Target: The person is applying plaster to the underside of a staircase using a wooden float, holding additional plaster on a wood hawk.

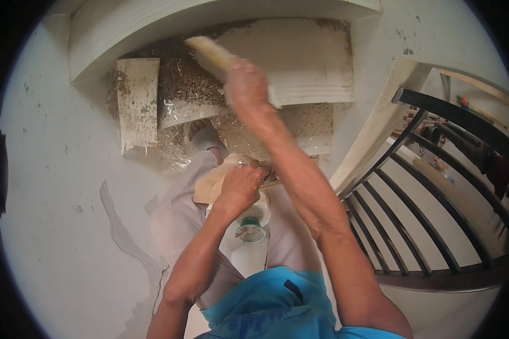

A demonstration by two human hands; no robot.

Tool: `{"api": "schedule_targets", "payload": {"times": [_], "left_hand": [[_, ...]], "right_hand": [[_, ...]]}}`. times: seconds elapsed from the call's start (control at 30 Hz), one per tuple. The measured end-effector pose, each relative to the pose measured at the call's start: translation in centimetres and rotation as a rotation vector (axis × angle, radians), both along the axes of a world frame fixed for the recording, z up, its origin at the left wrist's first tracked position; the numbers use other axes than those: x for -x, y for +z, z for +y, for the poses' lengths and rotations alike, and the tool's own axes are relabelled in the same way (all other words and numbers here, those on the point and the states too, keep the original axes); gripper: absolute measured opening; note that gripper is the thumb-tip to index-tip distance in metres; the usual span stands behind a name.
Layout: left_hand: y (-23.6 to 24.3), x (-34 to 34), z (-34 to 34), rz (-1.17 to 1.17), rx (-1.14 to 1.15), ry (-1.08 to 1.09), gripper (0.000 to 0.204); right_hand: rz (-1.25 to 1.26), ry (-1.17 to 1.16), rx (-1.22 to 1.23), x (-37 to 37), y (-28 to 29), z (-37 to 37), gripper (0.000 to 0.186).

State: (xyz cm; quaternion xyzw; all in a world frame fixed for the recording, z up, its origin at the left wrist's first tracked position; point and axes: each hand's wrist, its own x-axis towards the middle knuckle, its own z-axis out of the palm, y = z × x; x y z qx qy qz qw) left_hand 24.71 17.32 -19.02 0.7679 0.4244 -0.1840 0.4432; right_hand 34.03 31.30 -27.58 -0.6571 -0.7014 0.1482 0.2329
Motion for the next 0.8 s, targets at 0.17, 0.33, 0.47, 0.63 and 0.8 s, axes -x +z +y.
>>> {"api": "schedule_targets", "payload": {"times": [0.17, 0.33, 0.47, 0.63, 0.8], "left_hand": [[-1.0, 0.0, -1.5, -0.055, -0.038, 0.060, 0.026], [-3.9, -0.4, -4.7, -0.065, -0.137, -0.008, 0.014], [-3.4, -0.9, -4.5, -0.154, -0.229, 0.171, 0.016], [-1.4, -1.6, -1.8, 0.006, 0.059, -0.065, 0.022], [-1.3, -1.7, -1.7, -0.050, -0.028, -0.031, 0.023]], "right_hand": [[-0.175, -0.179, 0.269, -4.5, 0.4, -3.0, 0.034], [0.083, -0.168, 0.404, 2.7, -2.0, -6.9, 0.028], [0.219, -0.027, 0.423, 4.2, 1.2, -6.5, 0.032], [0.137, -0.229, 0.229, -4.7, 2.5, -6.9, 0.044], [-0.177, -0.494, 0.128, -15.1, 1.0, -8.1, 0.037]]}}
